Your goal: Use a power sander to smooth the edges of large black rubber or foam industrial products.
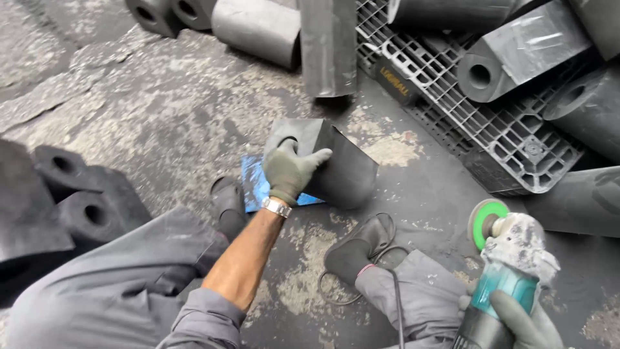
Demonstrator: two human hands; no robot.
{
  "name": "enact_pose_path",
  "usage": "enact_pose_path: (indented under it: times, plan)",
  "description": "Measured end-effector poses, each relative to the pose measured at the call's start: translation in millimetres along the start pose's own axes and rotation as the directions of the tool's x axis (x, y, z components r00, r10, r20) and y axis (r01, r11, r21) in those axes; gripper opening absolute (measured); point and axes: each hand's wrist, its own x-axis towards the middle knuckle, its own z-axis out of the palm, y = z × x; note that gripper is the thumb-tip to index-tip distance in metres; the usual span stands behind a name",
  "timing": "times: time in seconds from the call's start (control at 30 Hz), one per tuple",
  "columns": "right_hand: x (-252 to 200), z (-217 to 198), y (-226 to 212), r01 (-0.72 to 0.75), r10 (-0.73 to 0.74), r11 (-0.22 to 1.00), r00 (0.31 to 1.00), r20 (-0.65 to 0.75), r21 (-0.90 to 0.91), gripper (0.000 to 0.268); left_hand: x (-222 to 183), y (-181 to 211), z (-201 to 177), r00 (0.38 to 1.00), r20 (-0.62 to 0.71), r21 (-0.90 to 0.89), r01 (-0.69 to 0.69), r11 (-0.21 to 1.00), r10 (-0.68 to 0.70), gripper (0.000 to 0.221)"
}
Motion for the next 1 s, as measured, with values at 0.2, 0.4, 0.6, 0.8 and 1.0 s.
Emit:
enact_pose_path:
  times: [0.2, 0.4, 0.6, 0.8, 1.0]
  plan:
    - [-34.1, 46.4, -31.3, 0.081, -0.082, 0.996, 0.996, -0.047, -0.033, 0.06, 13.8, -24.3, -67.3, 0.977, -0.062, 0.183, -0.19, 0.965, 0.204, 0.064]
    - [-36.1, 51.0, -28.3, 0.12, -0.12, 0.992, 0.992, 0.026, -0.023, 0.053, 18.8, -53.0, -41.0, 0.949, 0.067, 0.269, -0.314, 0.91, 0.308, 0.06]
    - [-49.4, 75.1, -38.6, 0.145, -0.146, 0.989, 0.988, 0.05, 0.014, 0.046, 16.4, -81.8, -43.0, 0.65, 0.301, -0.017, -0.728, 0.685, 0.698, 0.056]
    - [-46.6, 82.2, -44.1, 0.148, -0.15, 0.989, 0.976, 0.155, 0.027, 0.048, 54.7, -82.9, -90.9, 0.306, 0.635, 0.01, -0.922, 0.388, 0.71, 0.014]
    - [-39.2, 77.1, -36.0, 0.173, -0.163, 0.984, 0.968, 0.193, -0.037, 0.051, 58.4, -98.2, -91.7, 0.253, 0.526, 0.115, -0.967, 0.227, 0.812, 0.043]
